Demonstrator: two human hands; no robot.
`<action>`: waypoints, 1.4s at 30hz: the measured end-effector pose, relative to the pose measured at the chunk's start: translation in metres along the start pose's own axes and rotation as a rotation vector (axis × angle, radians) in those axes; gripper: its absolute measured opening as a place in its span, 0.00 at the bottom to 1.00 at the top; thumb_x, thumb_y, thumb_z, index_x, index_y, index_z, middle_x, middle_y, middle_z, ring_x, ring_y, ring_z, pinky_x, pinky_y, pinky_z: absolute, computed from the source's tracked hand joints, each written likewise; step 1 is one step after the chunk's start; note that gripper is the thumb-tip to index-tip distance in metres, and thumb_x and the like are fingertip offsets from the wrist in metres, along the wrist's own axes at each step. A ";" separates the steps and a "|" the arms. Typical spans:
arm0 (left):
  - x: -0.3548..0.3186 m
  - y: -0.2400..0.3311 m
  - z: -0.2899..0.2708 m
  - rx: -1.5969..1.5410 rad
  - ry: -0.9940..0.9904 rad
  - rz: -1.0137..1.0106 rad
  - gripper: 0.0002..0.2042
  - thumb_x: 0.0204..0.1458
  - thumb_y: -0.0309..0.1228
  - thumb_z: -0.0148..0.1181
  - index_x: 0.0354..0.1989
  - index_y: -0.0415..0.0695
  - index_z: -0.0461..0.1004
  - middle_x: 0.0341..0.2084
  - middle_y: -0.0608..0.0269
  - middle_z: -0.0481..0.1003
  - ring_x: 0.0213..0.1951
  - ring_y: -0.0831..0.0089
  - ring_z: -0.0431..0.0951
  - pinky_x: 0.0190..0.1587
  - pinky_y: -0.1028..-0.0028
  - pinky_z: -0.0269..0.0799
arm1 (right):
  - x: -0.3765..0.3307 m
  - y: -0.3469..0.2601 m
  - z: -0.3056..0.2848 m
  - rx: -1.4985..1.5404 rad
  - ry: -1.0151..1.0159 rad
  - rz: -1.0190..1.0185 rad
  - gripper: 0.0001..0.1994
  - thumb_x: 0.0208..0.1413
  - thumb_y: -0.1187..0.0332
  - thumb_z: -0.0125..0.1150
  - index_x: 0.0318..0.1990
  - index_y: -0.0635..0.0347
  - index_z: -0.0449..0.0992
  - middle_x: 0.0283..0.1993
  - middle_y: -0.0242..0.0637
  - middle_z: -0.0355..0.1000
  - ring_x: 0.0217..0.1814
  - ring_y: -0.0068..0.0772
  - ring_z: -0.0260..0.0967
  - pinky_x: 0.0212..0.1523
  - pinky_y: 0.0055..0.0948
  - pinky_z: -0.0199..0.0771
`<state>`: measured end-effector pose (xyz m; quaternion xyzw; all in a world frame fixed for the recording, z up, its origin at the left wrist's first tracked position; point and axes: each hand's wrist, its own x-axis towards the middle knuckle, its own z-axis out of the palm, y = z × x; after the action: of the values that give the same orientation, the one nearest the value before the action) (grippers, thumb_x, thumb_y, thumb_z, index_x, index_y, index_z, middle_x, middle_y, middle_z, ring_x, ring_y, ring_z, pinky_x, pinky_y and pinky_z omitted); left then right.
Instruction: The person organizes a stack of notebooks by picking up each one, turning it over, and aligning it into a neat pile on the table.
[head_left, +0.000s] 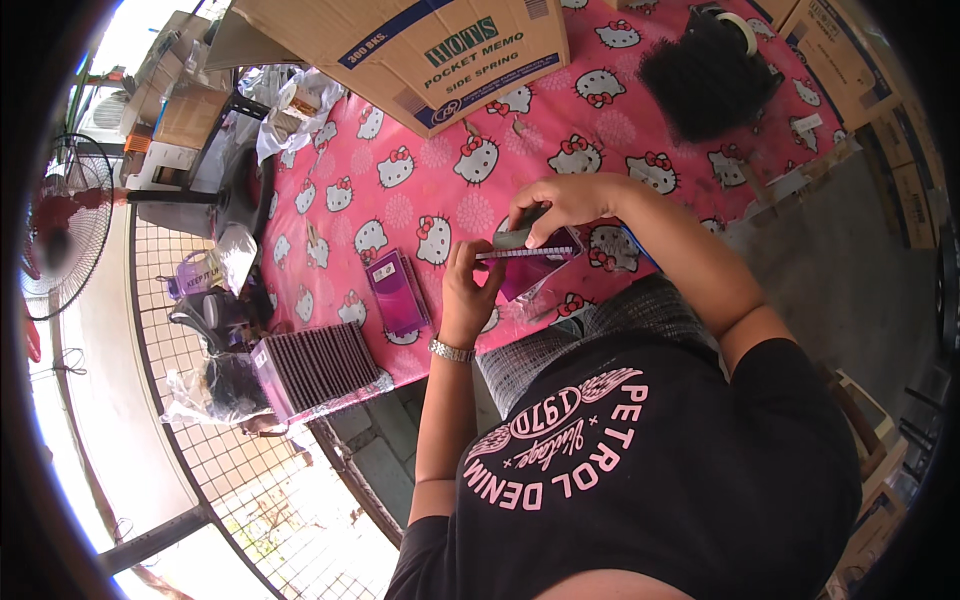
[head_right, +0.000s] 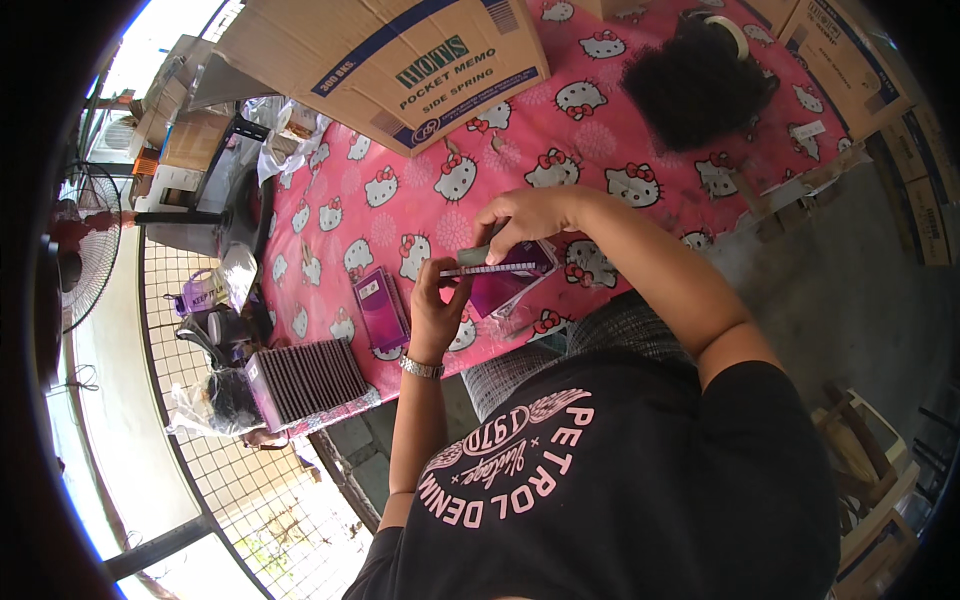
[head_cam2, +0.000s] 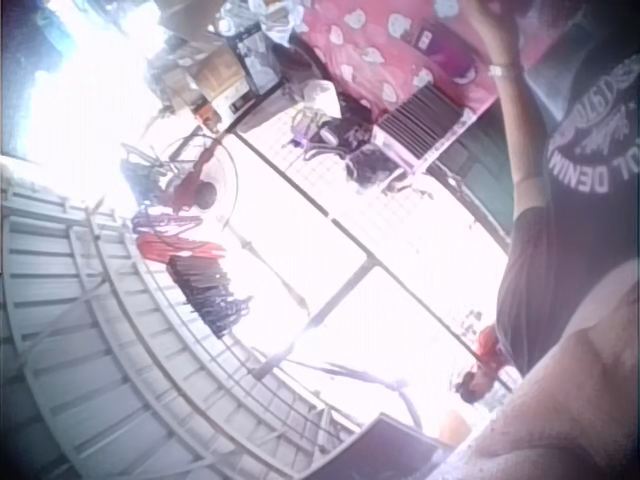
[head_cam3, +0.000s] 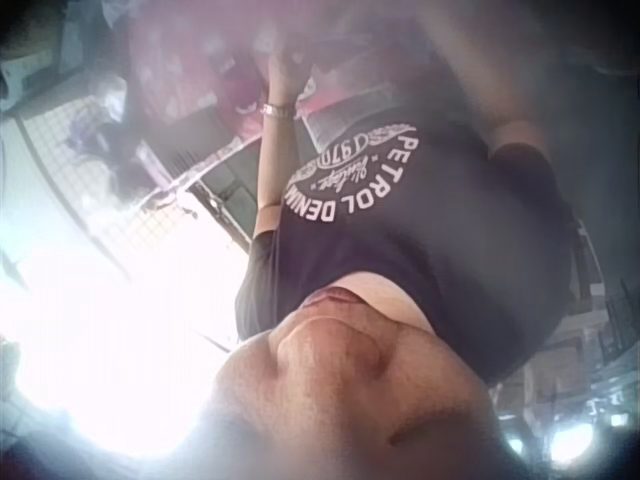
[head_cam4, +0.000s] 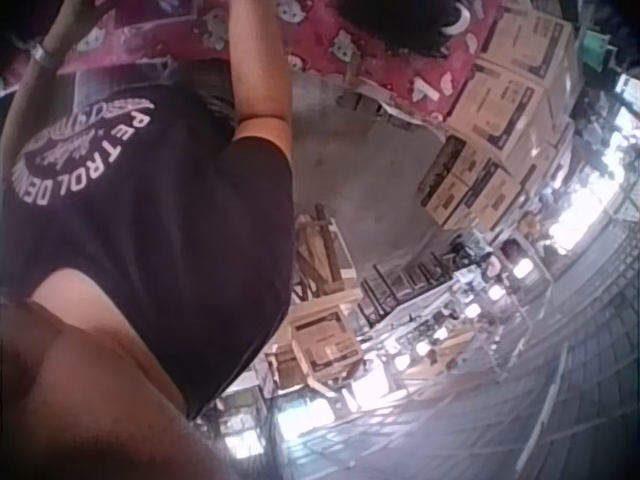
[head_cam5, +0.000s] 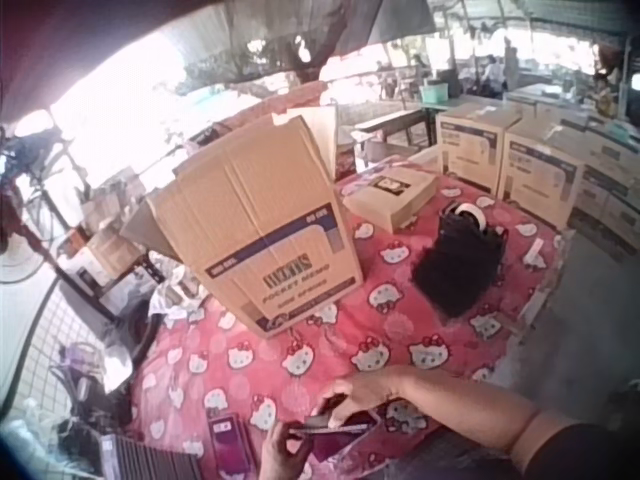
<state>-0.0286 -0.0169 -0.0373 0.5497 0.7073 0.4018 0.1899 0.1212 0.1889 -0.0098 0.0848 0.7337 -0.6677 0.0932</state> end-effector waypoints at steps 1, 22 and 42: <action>0.001 0.000 0.000 -0.016 0.002 0.002 0.12 0.48 0.21 0.65 0.41 0.39 0.71 0.37 0.55 0.74 0.34 0.61 0.78 0.36 0.70 0.76 | 0.000 0.001 -0.002 -0.084 0.030 -0.041 0.23 0.42 0.67 0.70 0.50 0.59 0.78 0.48 0.34 0.74 0.54 0.28 0.69 0.59 0.30 0.63; -0.011 -0.008 0.004 -0.226 0.213 -0.269 0.08 0.59 0.25 0.59 0.43 0.35 0.74 0.23 0.60 0.76 0.25 0.76 0.79 0.30 0.75 0.75 | -0.101 0.102 0.041 -1.035 1.133 0.051 0.38 0.50 0.54 0.68 0.65 0.63 0.62 0.64 0.48 0.62 0.65 0.57 0.59 0.65 0.48 0.61; -0.026 -0.031 0.028 -0.239 0.360 -0.065 0.08 0.54 0.19 0.60 0.42 0.36 0.74 0.29 0.59 0.79 0.29 0.82 0.76 0.31 0.78 0.73 | -0.032 0.007 0.120 -0.876 0.776 -0.408 0.30 0.43 0.60 0.68 0.57 0.58 0.72 0.53 0.39 0.68 0.54 0.41 0.66 0.57 0.44 0.61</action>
<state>-0.0195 -0.0330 -0.0826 0.4197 0.6944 0.5683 0.1371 0.1563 0.0696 -0.0197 0.1333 0.9214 -0.2293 -0.2839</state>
